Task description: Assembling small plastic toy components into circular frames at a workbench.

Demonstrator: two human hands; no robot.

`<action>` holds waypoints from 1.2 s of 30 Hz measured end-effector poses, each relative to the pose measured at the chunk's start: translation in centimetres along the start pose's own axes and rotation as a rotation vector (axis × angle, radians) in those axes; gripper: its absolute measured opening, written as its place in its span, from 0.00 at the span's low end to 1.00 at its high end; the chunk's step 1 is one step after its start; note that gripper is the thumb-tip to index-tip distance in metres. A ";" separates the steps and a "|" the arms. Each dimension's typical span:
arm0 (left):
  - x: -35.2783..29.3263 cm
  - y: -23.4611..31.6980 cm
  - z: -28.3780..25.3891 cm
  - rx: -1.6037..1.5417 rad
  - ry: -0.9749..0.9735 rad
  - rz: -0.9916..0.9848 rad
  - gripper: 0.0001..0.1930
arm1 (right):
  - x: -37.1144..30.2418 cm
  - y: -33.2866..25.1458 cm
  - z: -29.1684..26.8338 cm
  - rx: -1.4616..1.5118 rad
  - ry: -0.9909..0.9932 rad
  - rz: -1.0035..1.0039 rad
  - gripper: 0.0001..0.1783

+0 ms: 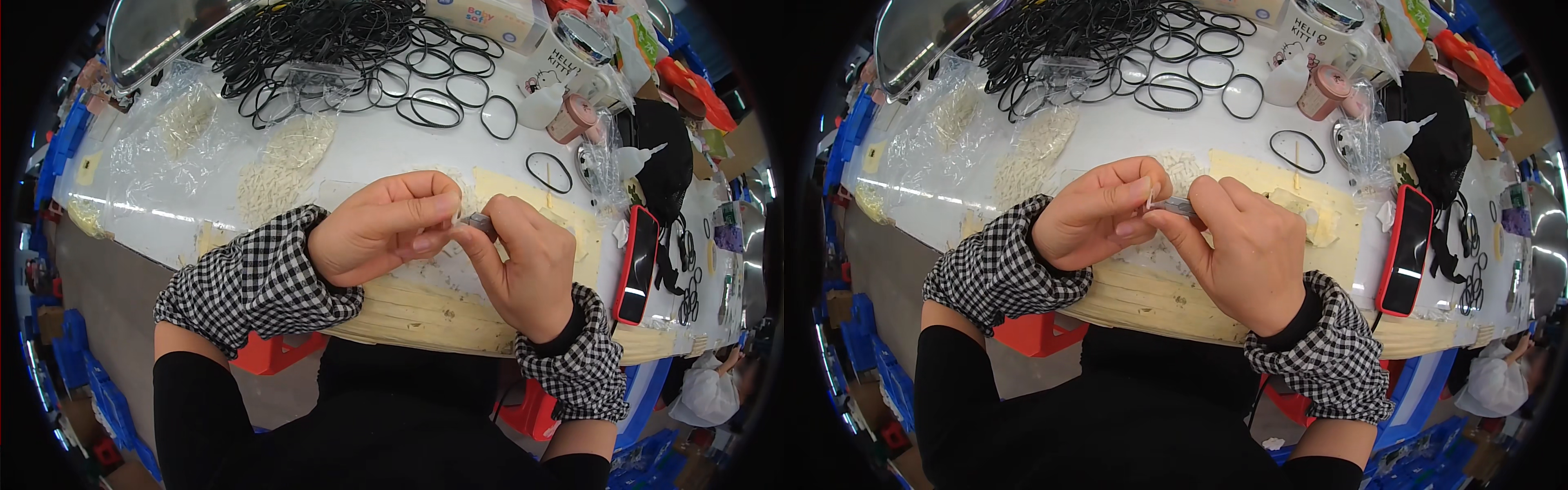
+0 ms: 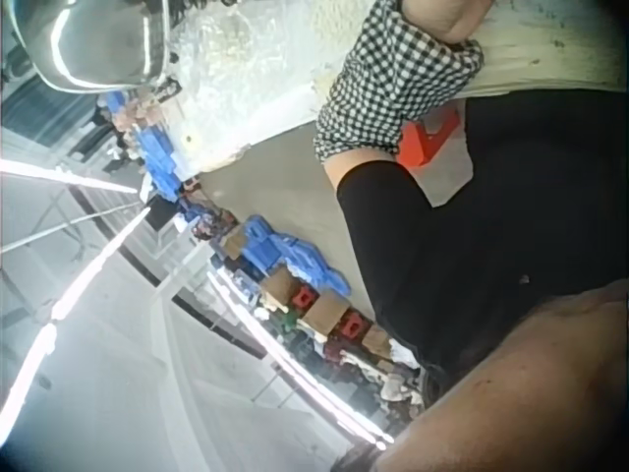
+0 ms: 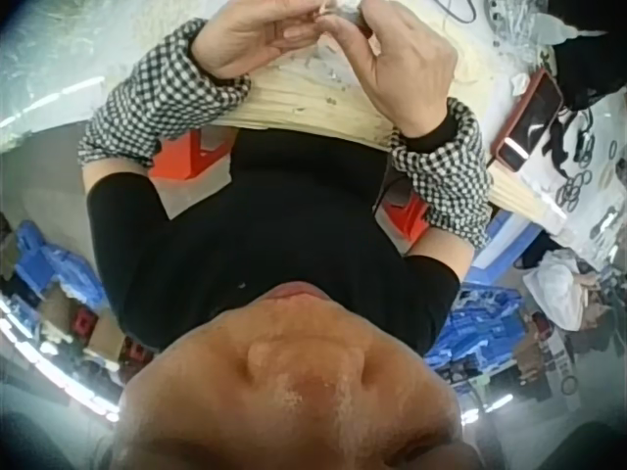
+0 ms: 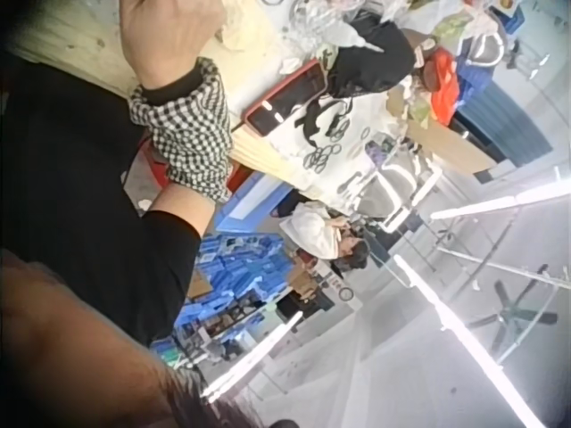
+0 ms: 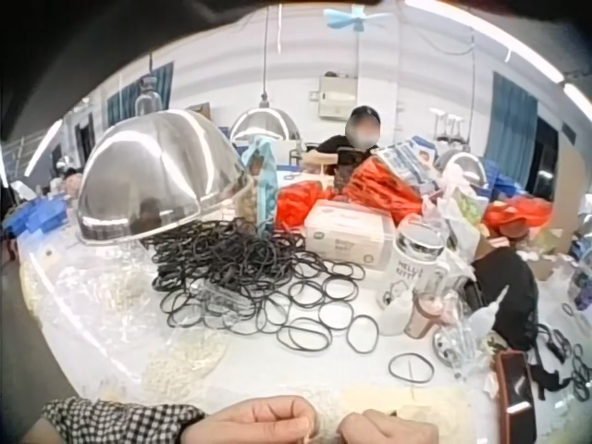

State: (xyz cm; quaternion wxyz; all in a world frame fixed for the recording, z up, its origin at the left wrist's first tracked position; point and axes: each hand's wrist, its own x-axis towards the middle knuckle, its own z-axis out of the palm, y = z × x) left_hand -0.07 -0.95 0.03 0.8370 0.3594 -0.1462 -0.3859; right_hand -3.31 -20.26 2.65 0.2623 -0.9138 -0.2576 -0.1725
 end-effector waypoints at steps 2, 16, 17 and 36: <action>0.2 0.2 -0.2 -0.011 0.061 0.051 0.09 | -0.1 0.0 0.1 0.015 -0.048 0.033 0.16; 0.6 0.4 -0.5 0.082 0.428 0.085 0.08 | -1.5 -0.1 1.6 -0.136 -0.328 0.059 0.12; 0.7 0.4 -0.2 0.118 0.427 0.047 0.08 | -1.2 -0.1 1.3 -0.052 -0.246 0.072 0.12; 0.1 0.0 0.0 0.013 0.063 -0.045 0.10 | 0.3 -0.7 -0.1 0.187 0.021 0.031 0.14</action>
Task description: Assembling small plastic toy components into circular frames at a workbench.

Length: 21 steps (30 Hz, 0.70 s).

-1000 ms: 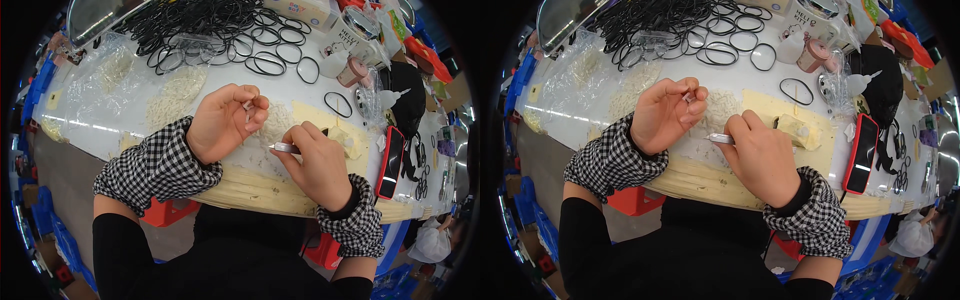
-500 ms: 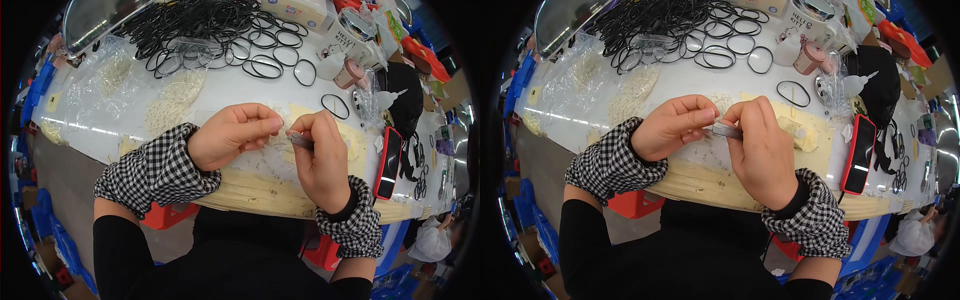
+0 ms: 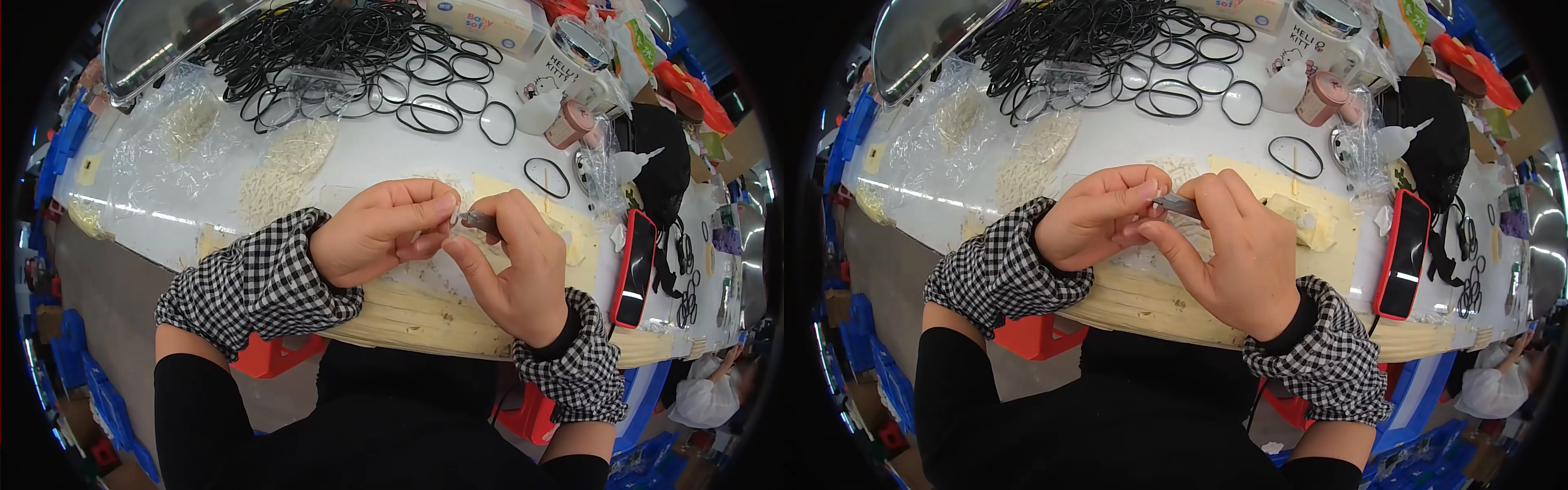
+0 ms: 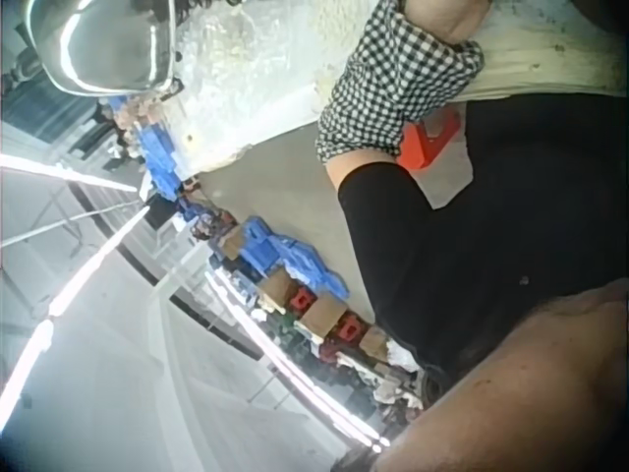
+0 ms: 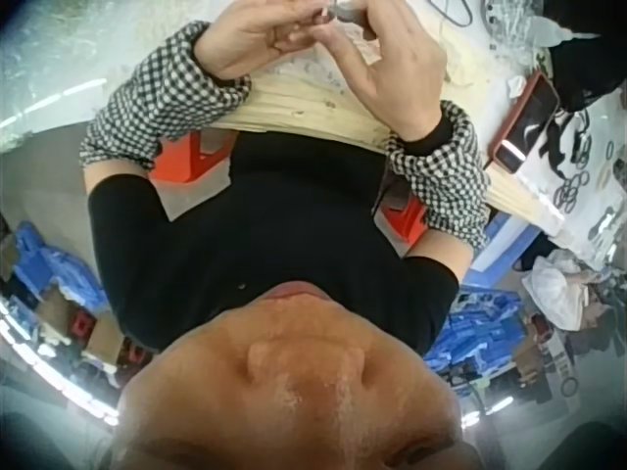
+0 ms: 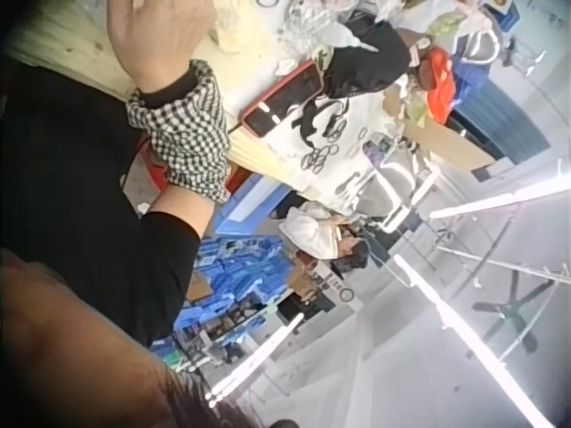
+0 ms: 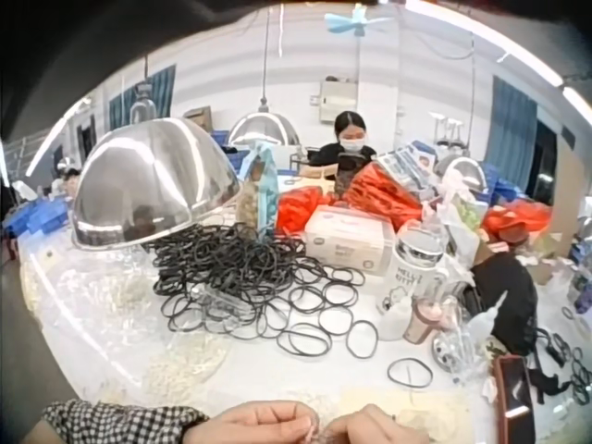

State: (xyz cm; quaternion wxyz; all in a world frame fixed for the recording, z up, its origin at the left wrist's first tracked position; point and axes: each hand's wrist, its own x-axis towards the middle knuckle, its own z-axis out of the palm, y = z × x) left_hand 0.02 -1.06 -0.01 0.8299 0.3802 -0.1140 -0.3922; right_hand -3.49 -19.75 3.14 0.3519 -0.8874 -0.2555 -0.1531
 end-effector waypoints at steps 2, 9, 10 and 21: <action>0.0 -0.1 0.0 -0.014 -0.007 0.009 0.11 | -0.2 0.3 0.1 -0.063 -0.002 -0.012 0.18; -0.1 -0.3 -0.1 -0.068 -0.080 -0.018 0.11 | -0.1 1.1 0.5 -0.187 0.050 -0.046 0.19; -0.1 -0.3 -0.1 -0.072 -0.080 -0.020 0.11 | -0.2 1.2 0.6 -0.190 0.054 -0.052 0.19; -0.3 -0.2 0.2 -0.154 -0.109 -0.025 0.10 | -0.3 1.1 0.4 -0.188 0.013 -0.047 0.18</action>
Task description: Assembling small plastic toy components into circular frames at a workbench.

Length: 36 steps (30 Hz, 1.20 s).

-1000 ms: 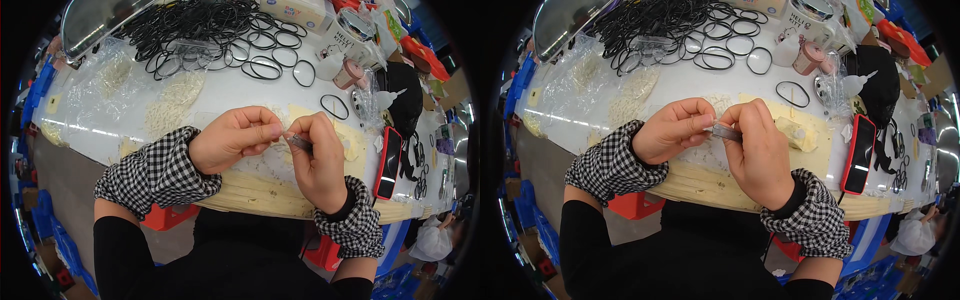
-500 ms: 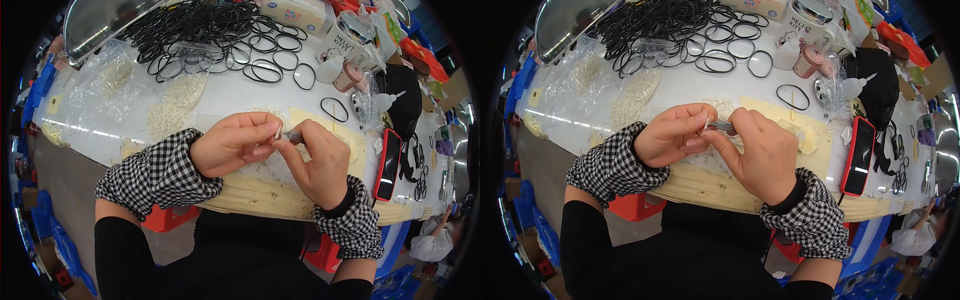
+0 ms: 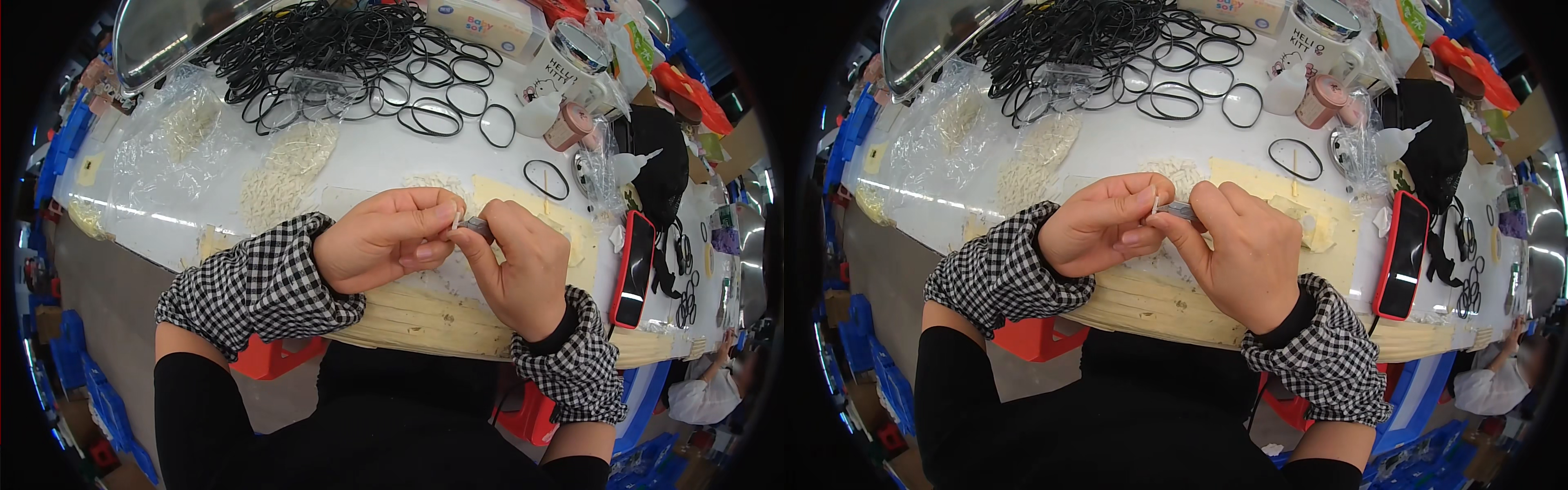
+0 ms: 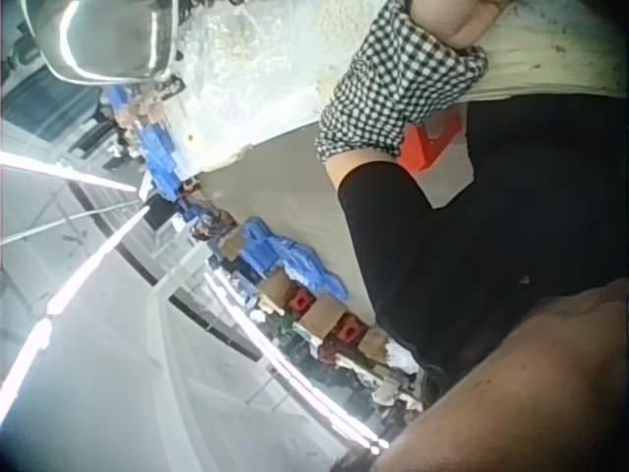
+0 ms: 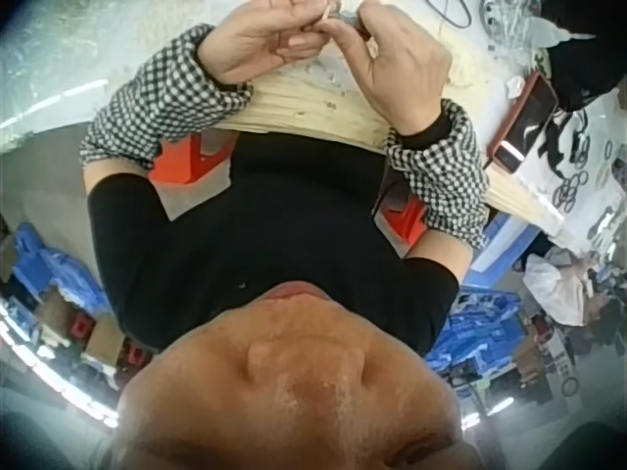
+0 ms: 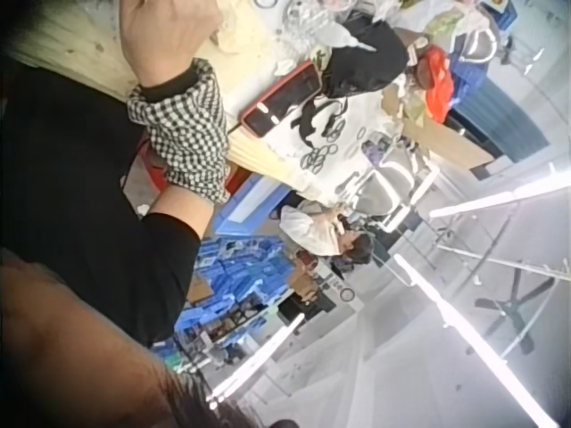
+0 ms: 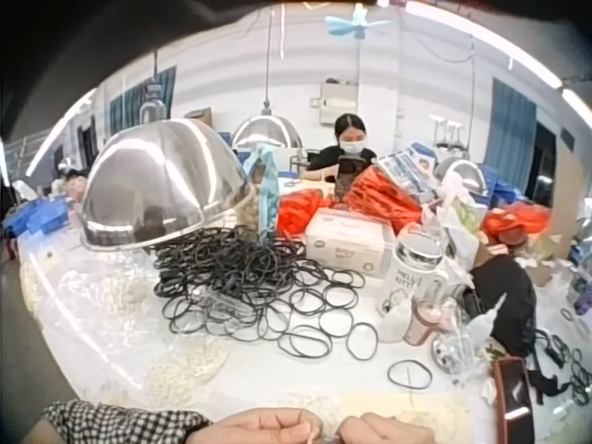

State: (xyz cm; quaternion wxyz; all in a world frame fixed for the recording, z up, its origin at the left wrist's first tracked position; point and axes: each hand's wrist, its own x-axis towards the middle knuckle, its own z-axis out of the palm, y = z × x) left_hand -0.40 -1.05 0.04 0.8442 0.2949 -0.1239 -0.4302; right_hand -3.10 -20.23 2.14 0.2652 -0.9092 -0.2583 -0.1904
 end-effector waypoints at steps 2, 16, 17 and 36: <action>0.0 0.0 0.0 -0.004 -0.017 0.005 0.10 | 0.0 0.0 0.2 0.022 0.025 0.004 0.18; 0.1 0.4 -0.3 0.018 0.080 0.083 0.09 | 0.4 -0.4 -0.5 0.060 -0.025 0.057 0.16; 0.0 0.6 -0.5 0.037 0.137 0.110 0.08 | 0.5 -0.5 -0.6 0.065 -0.038 0.077 0.15; 0.7 0.7 -0.8 0.150 0.448 0.132 0.08 | -1.3 0.1 0.6 -0.079 -0.319 0.068 0.14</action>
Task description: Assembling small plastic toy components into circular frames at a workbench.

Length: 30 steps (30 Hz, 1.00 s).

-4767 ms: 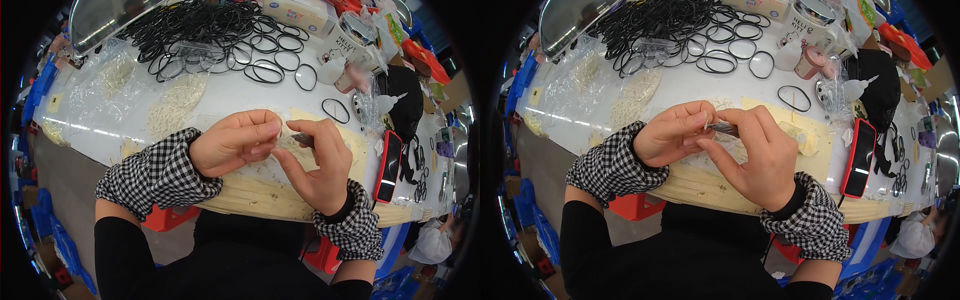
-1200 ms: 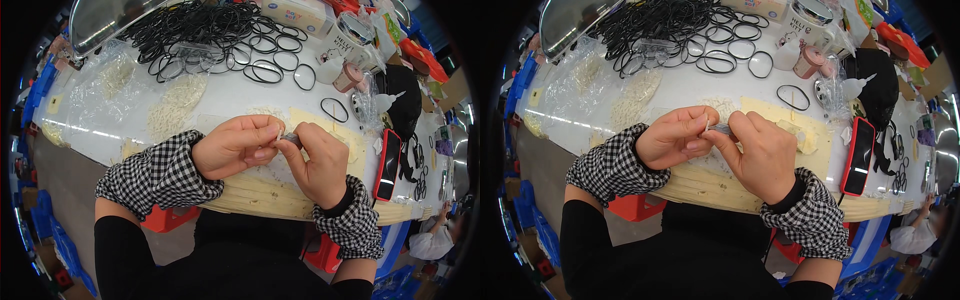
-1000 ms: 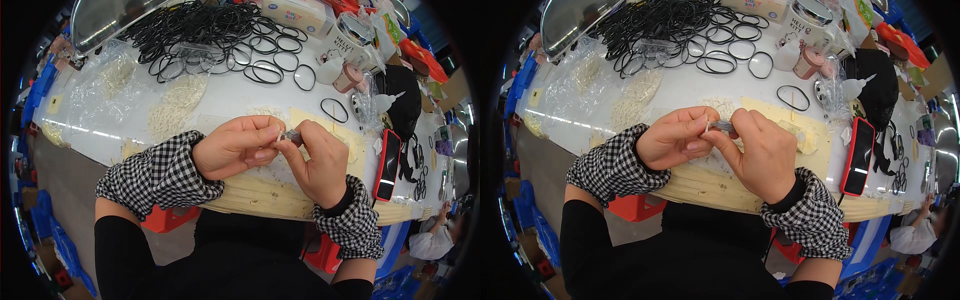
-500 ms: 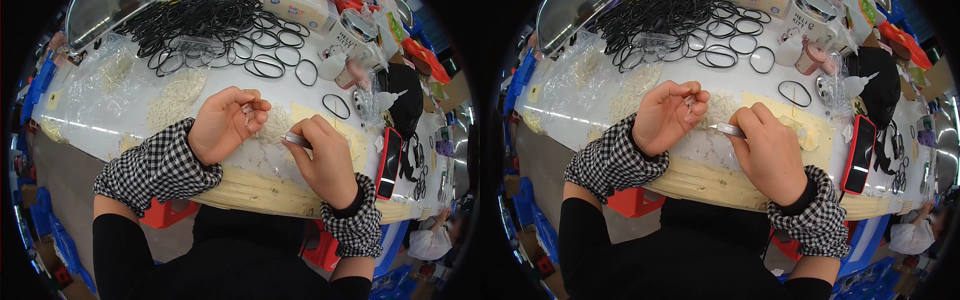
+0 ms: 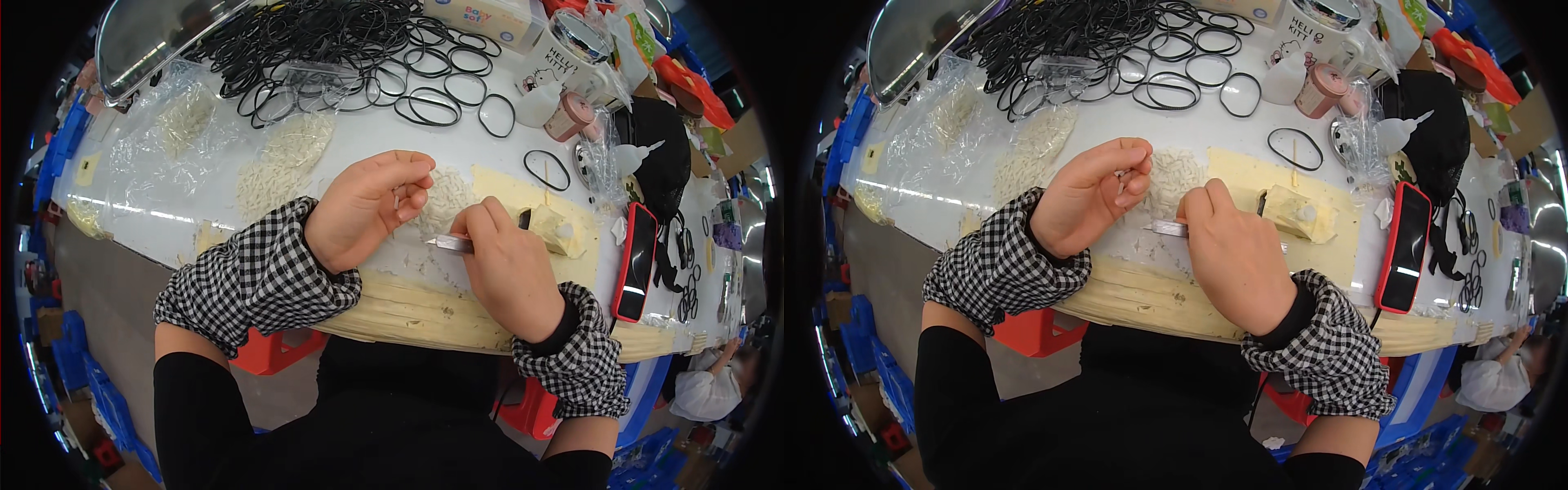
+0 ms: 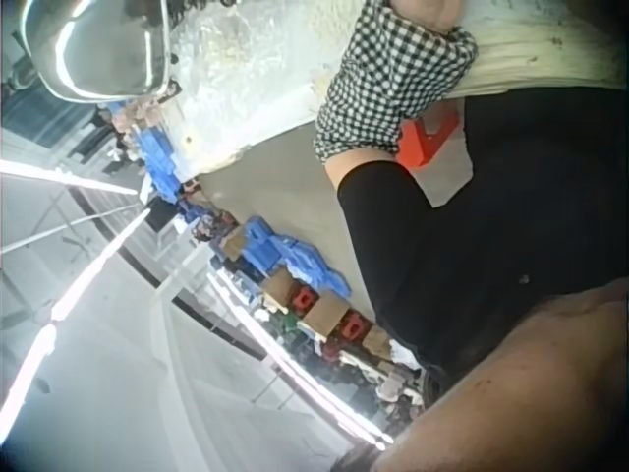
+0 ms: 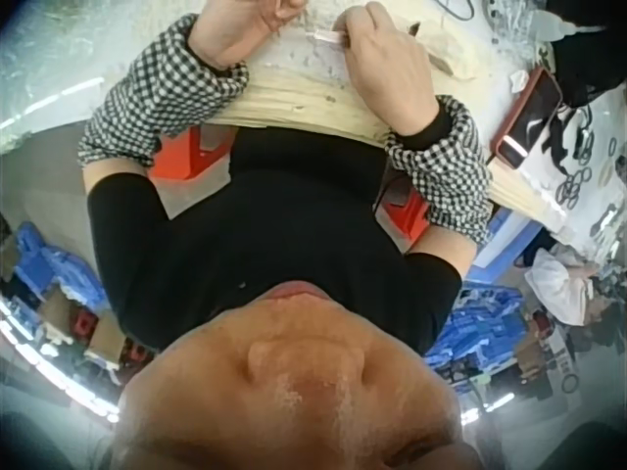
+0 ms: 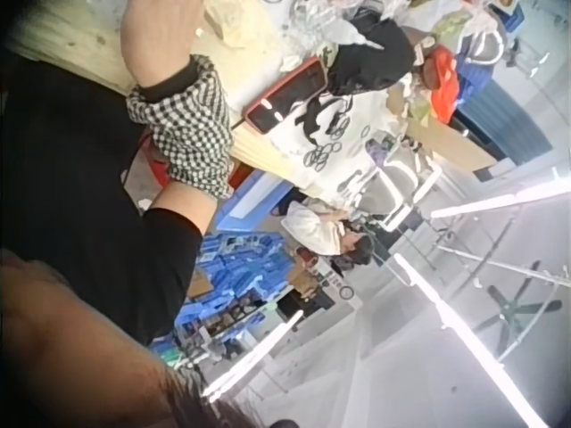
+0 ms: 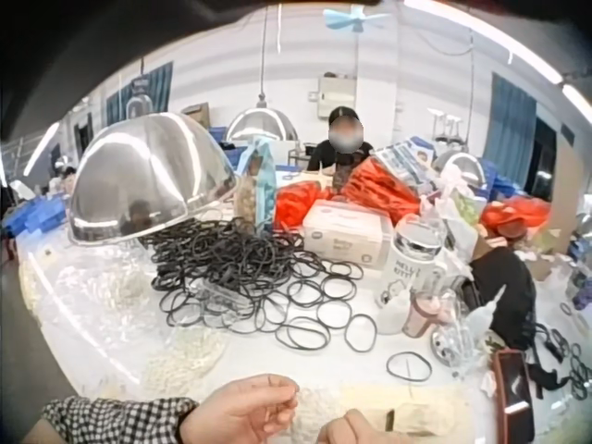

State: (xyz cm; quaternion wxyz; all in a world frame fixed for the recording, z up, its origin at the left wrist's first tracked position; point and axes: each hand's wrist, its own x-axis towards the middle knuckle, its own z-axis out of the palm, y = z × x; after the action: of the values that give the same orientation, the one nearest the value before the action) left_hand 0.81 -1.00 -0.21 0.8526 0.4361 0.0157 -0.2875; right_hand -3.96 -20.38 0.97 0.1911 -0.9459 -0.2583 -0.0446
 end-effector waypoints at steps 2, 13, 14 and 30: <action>-0.1 -0.1 0.2 0.082 -0.020 -0.066 0.10 | 0.7 -0.2 -0.6 0.186 0.193 -0.050 0.15; -0.4 -0.2 0.0 0.010 -0.388 -0.119 0.11 | 1.0 -0.1 -1.0 0.167 0.456 -0.256 0.16; -0.4 -0.2 0.1 0.028 -0.357 -0.092 0.11 | 1.0 -0.2 -1.2 0.170 0.445 -0.246 0.15; -0.6 -0.4 -0.1 -0.136 -0.415 -0.082 0.07 | 1.1 0.0 -0.8 0.045 0.366 -0.068 0.19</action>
State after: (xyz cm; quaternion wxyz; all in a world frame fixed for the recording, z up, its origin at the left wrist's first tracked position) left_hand 0.17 -0.85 -0.38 0.8526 0.3079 -0.1231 -0.4039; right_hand -2.94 -20.19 1.90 0.2542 -0.9083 -0.2520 -0.2164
